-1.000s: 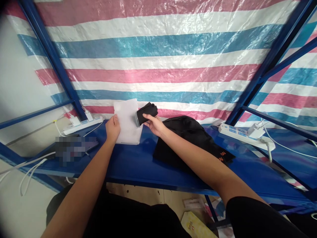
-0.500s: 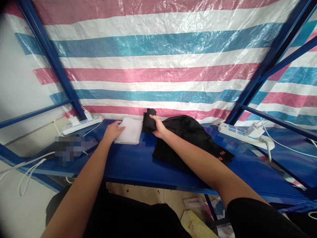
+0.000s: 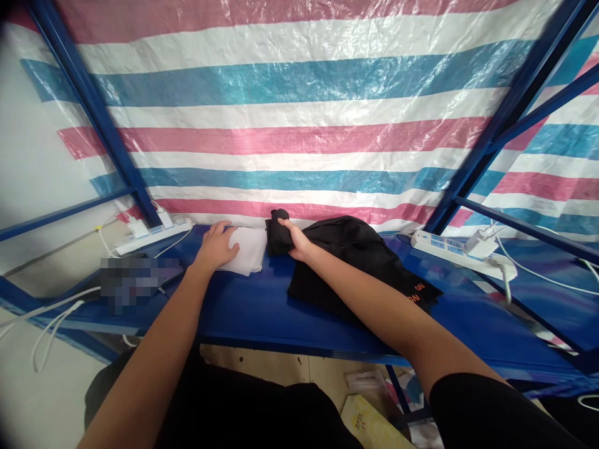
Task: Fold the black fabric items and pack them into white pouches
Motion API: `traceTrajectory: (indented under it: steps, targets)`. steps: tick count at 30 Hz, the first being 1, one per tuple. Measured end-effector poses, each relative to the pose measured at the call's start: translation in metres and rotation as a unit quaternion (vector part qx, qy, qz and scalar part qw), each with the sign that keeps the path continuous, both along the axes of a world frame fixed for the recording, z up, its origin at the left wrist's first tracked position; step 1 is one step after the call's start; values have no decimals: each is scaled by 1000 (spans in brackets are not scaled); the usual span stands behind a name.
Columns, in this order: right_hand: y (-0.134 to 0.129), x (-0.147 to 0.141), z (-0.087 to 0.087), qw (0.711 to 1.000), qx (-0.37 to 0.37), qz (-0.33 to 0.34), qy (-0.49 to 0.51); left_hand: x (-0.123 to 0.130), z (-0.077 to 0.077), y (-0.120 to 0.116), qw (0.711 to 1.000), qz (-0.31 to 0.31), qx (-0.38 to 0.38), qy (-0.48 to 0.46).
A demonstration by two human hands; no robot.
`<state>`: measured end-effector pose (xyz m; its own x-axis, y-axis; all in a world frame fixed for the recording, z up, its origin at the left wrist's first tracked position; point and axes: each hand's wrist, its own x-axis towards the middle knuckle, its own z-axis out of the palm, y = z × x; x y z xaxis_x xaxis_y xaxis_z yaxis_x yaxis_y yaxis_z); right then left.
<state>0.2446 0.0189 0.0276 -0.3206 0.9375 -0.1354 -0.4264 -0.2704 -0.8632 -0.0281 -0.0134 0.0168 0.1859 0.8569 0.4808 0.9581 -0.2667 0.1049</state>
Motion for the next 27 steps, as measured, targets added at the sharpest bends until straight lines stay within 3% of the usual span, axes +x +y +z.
traceTrajectory:
  steps: [2,4,12,16,20,27]
  targets:
    - [-2,-1,0,1000,5,3,-1,2,-5,6,997,-76,-15,15]
    - [-2,-1,0,1000,9,5,-3,4,-11,11,992,-104,-63,26]
    - [-2,-4,-2,999,20,4,-31,12,-28,15,982,29,-187,-7]
    - [-2,-3,-2,999,15,8,-30,17,-29,14,981,76,-177,-17]
    - [-1,-6,-3,999,25,7,-47,16,-23,12,984,82,-160,-8]
    - [-5,-38,-5,996,52,60,-42,0,-12,7,986,123,-114,-20]
